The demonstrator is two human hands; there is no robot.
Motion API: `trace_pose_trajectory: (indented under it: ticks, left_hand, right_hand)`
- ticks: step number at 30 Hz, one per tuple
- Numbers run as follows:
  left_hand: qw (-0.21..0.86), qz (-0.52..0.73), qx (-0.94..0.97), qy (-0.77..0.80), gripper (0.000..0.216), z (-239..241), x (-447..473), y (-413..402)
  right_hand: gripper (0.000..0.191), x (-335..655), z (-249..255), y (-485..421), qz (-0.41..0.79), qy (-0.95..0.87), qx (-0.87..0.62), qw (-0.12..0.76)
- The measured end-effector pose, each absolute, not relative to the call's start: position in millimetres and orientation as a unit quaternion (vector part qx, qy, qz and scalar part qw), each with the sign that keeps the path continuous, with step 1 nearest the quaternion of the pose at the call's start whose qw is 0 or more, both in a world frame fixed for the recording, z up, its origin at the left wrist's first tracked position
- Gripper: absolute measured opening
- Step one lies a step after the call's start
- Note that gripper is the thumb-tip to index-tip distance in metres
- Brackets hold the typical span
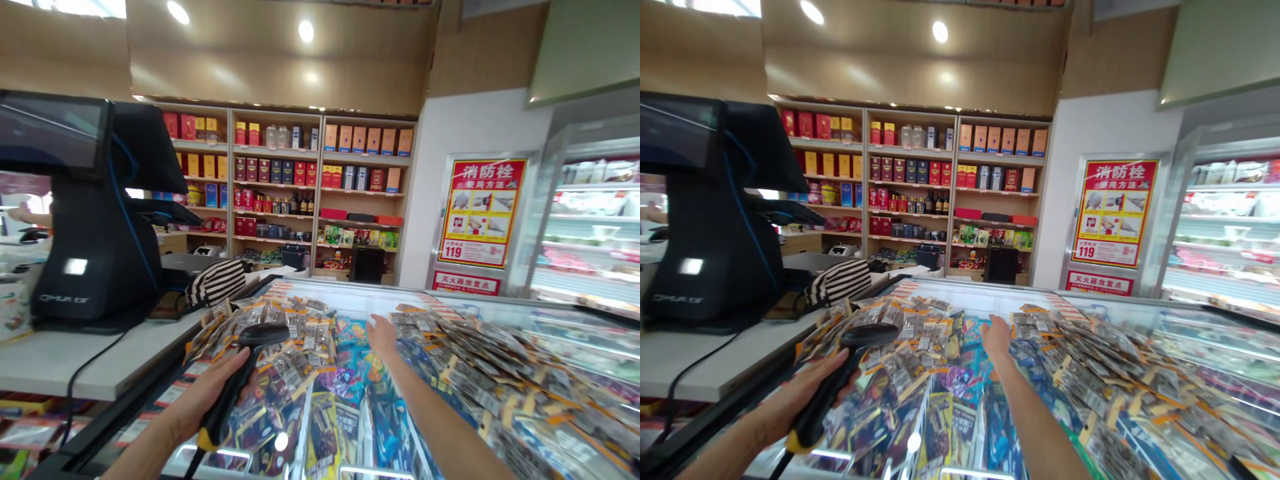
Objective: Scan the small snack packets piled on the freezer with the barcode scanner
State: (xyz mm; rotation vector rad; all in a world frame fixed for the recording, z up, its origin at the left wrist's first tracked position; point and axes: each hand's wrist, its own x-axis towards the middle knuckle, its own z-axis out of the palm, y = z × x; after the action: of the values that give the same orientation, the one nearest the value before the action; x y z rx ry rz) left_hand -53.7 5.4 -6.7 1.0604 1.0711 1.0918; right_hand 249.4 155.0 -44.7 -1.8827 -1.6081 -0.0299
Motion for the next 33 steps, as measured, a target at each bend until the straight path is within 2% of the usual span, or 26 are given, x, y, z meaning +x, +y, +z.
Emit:
trace_pose_trajectory:
  ticks: [4, 9, 11, 15, 19, 23, 27, 33]
  left_hand:
    - [0.598, 0.482, 0.44, 0.464, 0.032, -5.7, -51.6, 11.3]
    - [0.619, 0.475, 0.464, 0.419, 0.034, -1.5, -31.0, 16.1]
    - [0.62, 0.479, 0.468, 0.409, 0.033, -2.5, -23.3, 18.4]
    - [0.632, 0.473, 0.482, 0.38, 0.033, -6.2, -15.6, 19.5]
    - [0.64, 0.467, 0.482, 0.374, 0.032, -5.3, -13.1, 14.3]
    - [0.645, 0.462, 0.486, 0.366, 0.03, -1.1, -12.0, 9.0]
    - [0.645, 0.454, 0.494, 0.365, 0.032, 4.2, -10.7, 4.2]
    - [0.649, 0.46, 0.492, 0.355, 0.034, 8.4, -4.1, 2.0]
  right_hand:
    - [0.037, 326.0, -35.1, 159.9, -0.13, -0.539, -0.783, 0.281]
    - [0.036, 373.7, -49.9, 165.7, -0.152, -0.574, -0.788, 0.159]
    - [0.034, 376.1, -61.4, 165.0, -0.179, -0.603, -0.765, 0.138]
    - [0.033, 366.5, -73.5, 151.3, -0.201, -0.646, -0.72, 0.152]
    - [0.028, 356.4, -69.1, 133.5, -0.166, -0.643, -0.728, 0.168]
    - [0.037, 356.0, -65.5, 128.2, -0.127, -0.596, -0.773, 0.179]
    - [0.038, 360.3, -67.2, 126.6, -0.087, -0.581, -0.785, 0.195]
    - [0.05, 353.6, -69.6, 124.8, -0.117, -0.596, -0.736, 0.299]
